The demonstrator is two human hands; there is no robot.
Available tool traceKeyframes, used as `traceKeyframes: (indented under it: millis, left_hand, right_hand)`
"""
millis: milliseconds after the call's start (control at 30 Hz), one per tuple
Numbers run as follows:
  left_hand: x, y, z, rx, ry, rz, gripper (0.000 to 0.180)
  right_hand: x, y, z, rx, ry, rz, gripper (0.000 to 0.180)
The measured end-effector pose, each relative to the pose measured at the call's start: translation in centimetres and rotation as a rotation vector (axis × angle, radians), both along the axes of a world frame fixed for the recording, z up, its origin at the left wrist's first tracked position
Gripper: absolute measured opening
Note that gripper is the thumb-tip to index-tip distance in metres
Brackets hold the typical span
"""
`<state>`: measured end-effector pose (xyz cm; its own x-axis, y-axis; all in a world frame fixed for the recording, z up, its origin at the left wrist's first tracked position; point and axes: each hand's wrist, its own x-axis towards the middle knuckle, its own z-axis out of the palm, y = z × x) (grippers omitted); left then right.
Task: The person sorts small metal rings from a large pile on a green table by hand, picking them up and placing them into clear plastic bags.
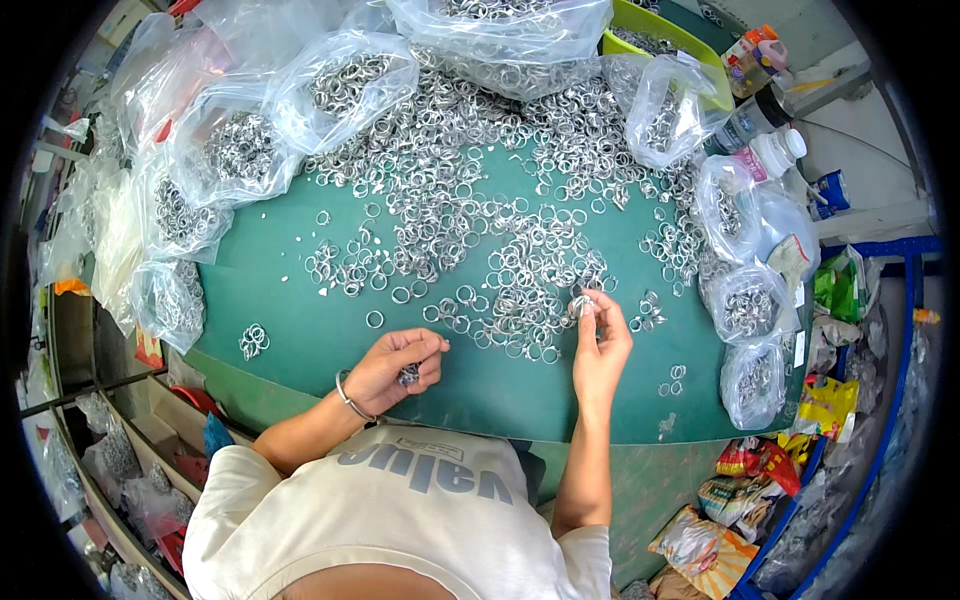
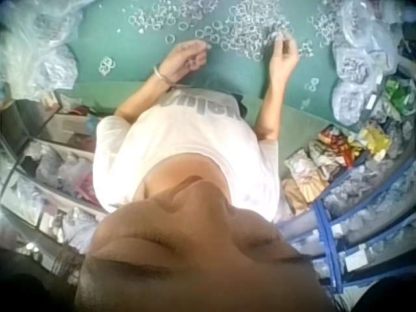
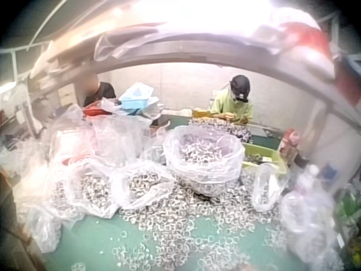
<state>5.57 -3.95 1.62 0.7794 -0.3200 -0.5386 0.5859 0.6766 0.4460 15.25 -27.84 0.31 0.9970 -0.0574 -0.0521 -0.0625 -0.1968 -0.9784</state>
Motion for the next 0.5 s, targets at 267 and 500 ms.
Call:
traceKeyframes:
  millis: [267, 500]
  left_hand:
    - [0.1, -0.3, 0.0, -0.003, 0.009, -0.003, 0.019]
    - [0.2, -0.5, -0.3, 0.009, 0.028, -0.004, 0.018]
  right_hand:
    - [-0.2, 0.2, 0.1, -0.048, -0.003, 0.018, 0.014]
    - [0.2, 0.5, 1.0, -0.278, -0.154, 0.045, 0.018]
